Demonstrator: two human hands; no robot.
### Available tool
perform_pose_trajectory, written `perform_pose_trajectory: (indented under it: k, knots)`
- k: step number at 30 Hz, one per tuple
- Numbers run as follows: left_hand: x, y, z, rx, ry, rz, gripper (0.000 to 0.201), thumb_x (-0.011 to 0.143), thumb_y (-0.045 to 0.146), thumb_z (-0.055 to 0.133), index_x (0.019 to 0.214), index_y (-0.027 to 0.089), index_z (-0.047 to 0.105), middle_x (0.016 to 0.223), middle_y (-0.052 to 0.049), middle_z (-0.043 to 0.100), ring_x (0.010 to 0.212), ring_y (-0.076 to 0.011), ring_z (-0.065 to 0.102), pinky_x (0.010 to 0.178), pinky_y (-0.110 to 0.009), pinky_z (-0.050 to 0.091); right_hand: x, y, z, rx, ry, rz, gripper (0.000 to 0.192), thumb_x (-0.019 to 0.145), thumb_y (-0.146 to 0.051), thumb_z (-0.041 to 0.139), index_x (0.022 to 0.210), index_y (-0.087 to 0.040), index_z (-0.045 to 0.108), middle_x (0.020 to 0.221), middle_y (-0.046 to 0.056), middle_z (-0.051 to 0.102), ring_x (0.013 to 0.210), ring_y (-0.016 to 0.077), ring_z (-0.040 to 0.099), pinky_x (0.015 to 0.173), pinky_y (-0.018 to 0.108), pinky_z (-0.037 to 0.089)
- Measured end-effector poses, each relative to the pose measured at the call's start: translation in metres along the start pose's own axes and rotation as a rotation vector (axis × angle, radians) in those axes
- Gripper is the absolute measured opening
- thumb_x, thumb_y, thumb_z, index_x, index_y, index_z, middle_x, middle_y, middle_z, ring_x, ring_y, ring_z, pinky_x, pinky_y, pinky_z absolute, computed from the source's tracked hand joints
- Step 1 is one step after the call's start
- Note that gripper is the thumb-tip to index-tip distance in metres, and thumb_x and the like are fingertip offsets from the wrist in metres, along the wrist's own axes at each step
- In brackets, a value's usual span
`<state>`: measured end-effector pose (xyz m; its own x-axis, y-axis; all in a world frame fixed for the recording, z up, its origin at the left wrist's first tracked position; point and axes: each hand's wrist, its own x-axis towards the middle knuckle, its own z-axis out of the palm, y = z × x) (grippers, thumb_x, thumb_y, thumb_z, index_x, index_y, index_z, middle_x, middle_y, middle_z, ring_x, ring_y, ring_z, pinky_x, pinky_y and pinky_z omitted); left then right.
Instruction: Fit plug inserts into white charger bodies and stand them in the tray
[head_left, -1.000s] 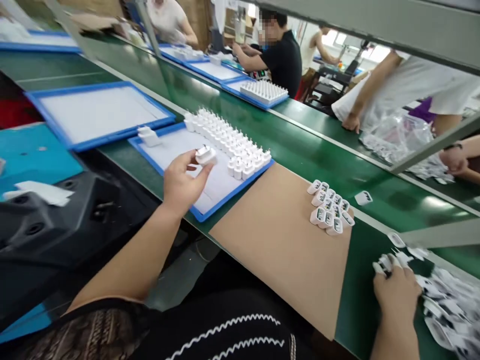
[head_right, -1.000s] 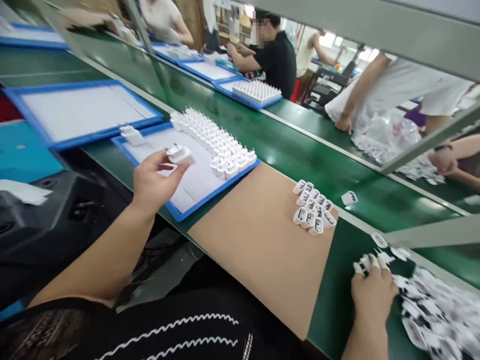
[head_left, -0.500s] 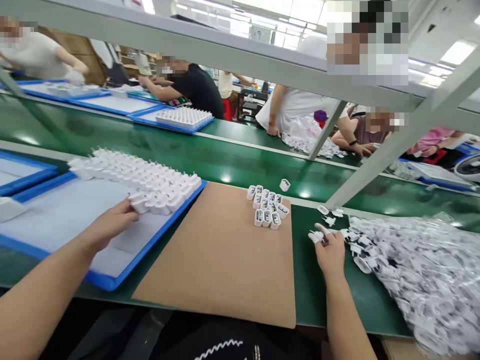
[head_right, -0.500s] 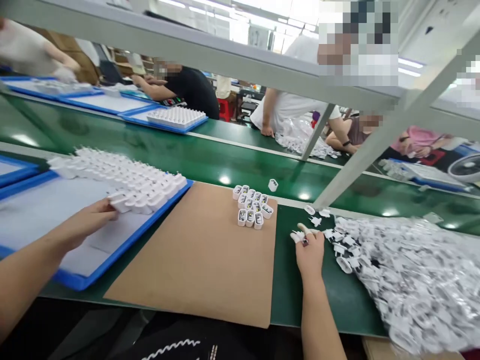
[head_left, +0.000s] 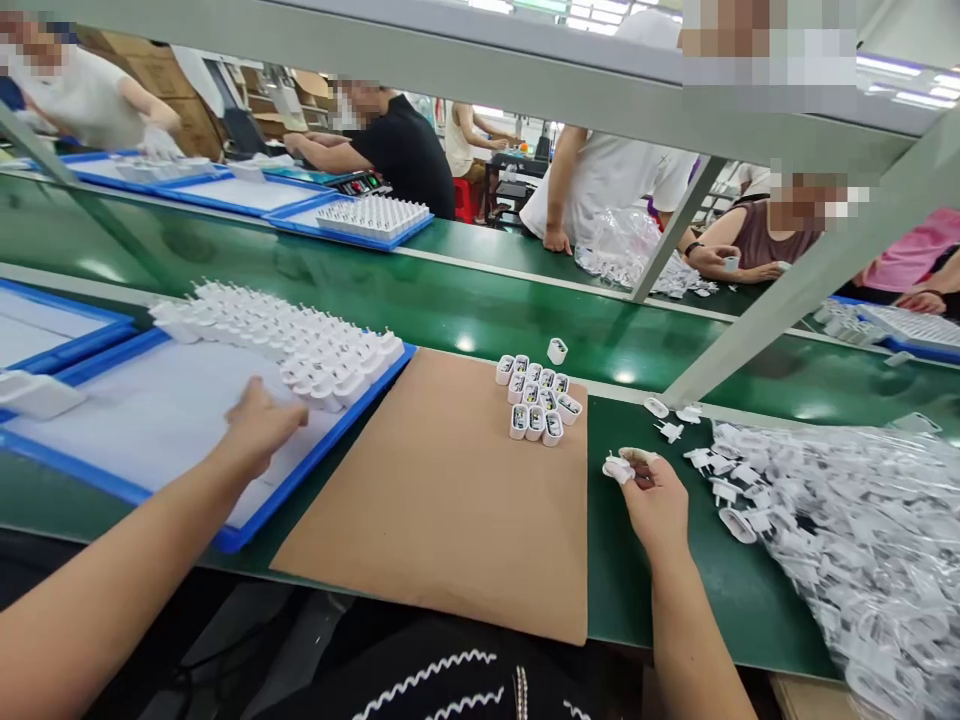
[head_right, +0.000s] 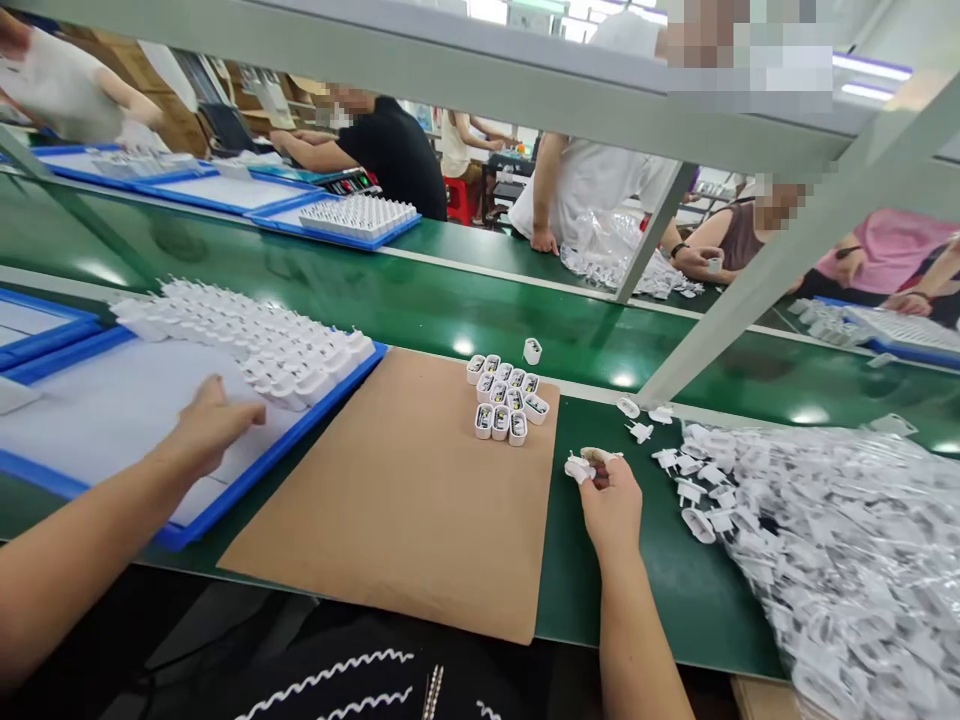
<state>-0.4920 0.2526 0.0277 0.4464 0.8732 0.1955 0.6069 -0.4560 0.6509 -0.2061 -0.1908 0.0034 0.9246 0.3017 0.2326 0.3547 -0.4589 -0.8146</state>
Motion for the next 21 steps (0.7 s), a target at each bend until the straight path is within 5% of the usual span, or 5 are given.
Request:
perform_pose_trajectory:
  k: [4, 8, 12, 17, 21]
  knots:
    - [-0.029, 0.081, 0.001, -0.105, 0.351, 0.289, 0.068, 0.084, 0.037, 0.059, 0.149, 0.027, 0.043, 0.157, -0.007, 0.045, 0.143, -0.0376, 0.045, 0.112, -0.053, 0.045, 0.001, 0.001, 0.002, -0.049, -0.034, -0.073, 0.039, 0.082, -0.051, 0.067, 0.105, -0.023, 0.080, 0.101, 0.009, 0.068, 0.083, 0.0229, 0.067, 0.078, 0.040, 0.059]
    - [-0.013, 0.182, 0.057, -0.148, -0.197, 0.660, 0.035, 0.093, 0.039, 0.054, 0.121, 0.023, 0.069, 0.123, -0.008, 0.071, 0.119, -0.0284, 0.063, 0.103, -0.042, 0.052, 0.002, -0.008, 0.007, 0.114, -0.028, 0.056, 0.041, 0.076, -0.055, 0.077, 0.098, -0.021, 0.078, 0.098, 0.010, 0.074, 0.082, 0.0237, 0.067, 0.076, 0.039, 0.057]
    - [0.033, 0.258, 0.140, 0.151, -0.451, 0.584, 0.043, 0.090, 0.047, 0.066, 0.116, 0.013, 0.073, 0.123, -0.017, 0.072, 0.117, -0.0337, 0.063, 0.102, -0.043, 0.048, 0.001, -0.017, 0.012, 0.437, -0.010, 0.272, 0.050, 0.063, -0.056, 0.086, 0.093, -0.018, 0.074, 0.080, 0.006, 0.073, 0.067, 0.0181, 0.060, 0.060, 0.032, 0.050]
    - [0.061, 0.298, 0.204, 0.354, -0.475, 0.447, 0.059, 0.077, 0.058, 0.078, 0.110, 0.009, 0.074, 0.115, -0.023, 0.073, 0.124, -0.0413, 0.058, 0.111, -0.053, 0.034, 0.003, -0.014, 0.015, 0.551, -0.022, 0.335, 0.051, 0.058, -0.051, 0.086, 0.095, -0.018, 0.071, 0.084, 0.005, 0.074, 0.066, 0.0148, 0.061, 0.058, 0.028, 0.049]
    - [0.066, 0.302, 0.197, 0.339, -0.482, 0.445, 0.049, 0.081, 0.033, 0.072, 0.121, 0.005, 0.070, 0.120, -0.026, 0.070, 0.120, -0.0405, 0.060, 0.108, -0.054, 0.037, 0.002, -0.016, 0.013, 0.615, -0.056, 0.343, 0.051, 0.060, -0.046, 0.086, 0.101, -0.019, 0.071, 0.101, 0.008, 0.077, 0.073, 0.0156, 0.064, 0.052, 0.024, 0.042]
